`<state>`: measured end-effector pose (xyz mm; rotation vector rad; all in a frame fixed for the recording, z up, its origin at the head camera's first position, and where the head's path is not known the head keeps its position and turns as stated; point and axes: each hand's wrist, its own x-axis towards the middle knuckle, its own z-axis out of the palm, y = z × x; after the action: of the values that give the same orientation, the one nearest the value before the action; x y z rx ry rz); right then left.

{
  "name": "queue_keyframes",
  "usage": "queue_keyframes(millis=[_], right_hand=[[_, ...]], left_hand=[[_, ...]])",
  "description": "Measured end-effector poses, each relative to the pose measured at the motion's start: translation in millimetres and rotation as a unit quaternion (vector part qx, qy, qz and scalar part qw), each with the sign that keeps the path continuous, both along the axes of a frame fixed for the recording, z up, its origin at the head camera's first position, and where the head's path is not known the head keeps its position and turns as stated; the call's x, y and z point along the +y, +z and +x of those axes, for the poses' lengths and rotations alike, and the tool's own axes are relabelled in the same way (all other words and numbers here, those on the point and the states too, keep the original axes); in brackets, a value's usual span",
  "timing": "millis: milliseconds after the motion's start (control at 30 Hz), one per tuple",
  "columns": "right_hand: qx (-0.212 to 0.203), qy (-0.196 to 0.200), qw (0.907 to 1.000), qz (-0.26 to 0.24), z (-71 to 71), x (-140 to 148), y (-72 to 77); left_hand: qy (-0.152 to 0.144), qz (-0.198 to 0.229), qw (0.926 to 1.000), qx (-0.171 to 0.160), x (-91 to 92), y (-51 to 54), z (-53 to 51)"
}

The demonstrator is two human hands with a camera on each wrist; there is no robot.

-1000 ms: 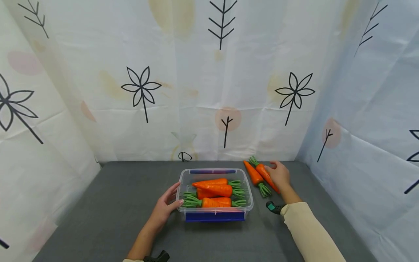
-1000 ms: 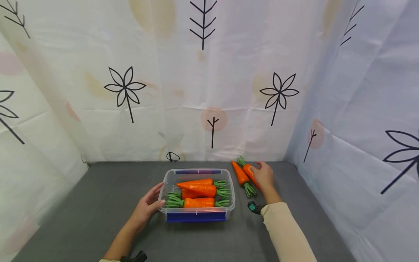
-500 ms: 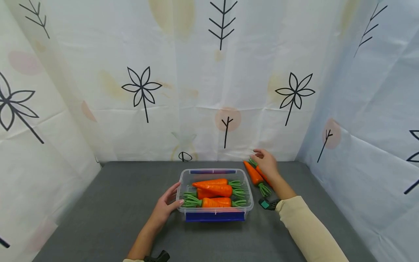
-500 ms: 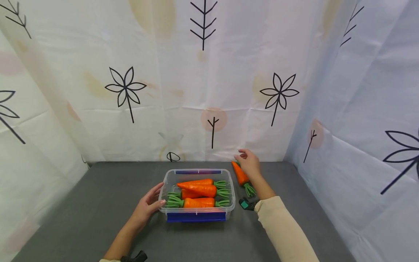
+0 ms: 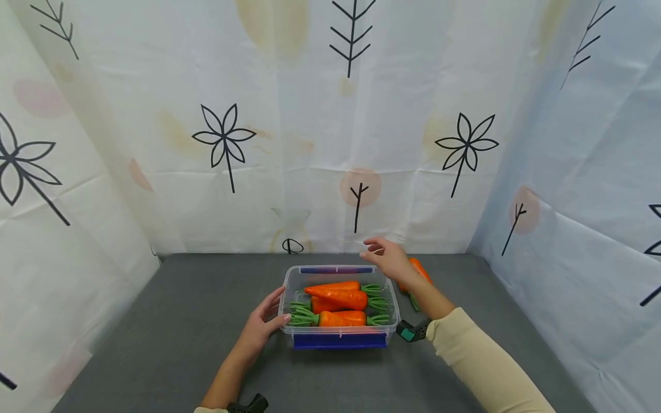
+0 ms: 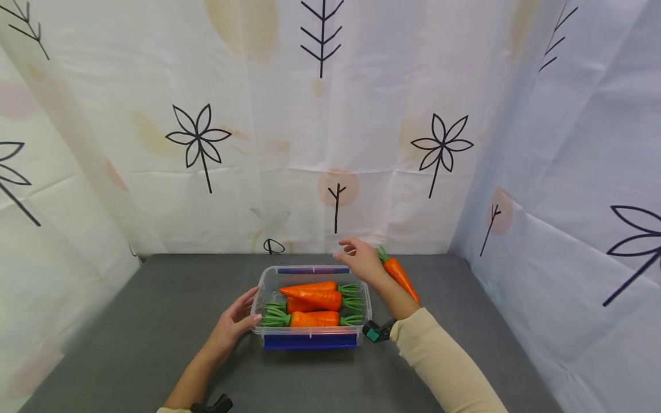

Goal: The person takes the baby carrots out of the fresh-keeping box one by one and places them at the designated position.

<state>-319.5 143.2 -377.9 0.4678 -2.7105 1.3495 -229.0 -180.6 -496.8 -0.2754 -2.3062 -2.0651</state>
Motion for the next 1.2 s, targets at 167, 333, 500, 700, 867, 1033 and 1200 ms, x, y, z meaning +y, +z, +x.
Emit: queue_keyframes(millis=[167, 333, 500, 700, 867, 1033, 1200], right_hand=[[-0.037, 0.074, 0.9961, 0.029, 7.2, -11.8, -0.3], [-0.069, 0.160, 0.9819, 0.075, 5.5, -16.7, -6.5], [-0.088, 0.203, 0.9663, 0.132, 0.7, -20.4, -13.6], [-0.131, 0.228, 0.9459, 0.190, -2.3, -27.9, -16.9], [-0.158, 0.245, 0.9328, 0.212, -6.2, -34.6, -24.2], [-0.149, 0.244, 0.9242, 0.254, -5.9, -38.9, -27.4], [-0.134, 0.235, 0.9228, 0.275, -3.3, -40.0, -26.2]], left_hand=[[0.001, 0.005, 1.0000, 0.002, 1.1, 1.1, 0.2], [0.003, 0.004, 1.0000, -0.001, 1.7, 0.9, -0.4], [0.004, 0.003, 1.0000, -0.005, 1.6, -0.1, -0.9], [0.007, 0.002, 1.0000, -0.005, 1.2, -0.1, -0.3], [0.007, 0.000, 1.0000, -0.007, 0.7, -0.8, 0.0], [0.006, -0.001, 0.9999, -0.010, 1.2, -0.5, 0.0], [0.003, 0.000, 1.0000, -0.004, 0.9, 0.3, -0.6]])
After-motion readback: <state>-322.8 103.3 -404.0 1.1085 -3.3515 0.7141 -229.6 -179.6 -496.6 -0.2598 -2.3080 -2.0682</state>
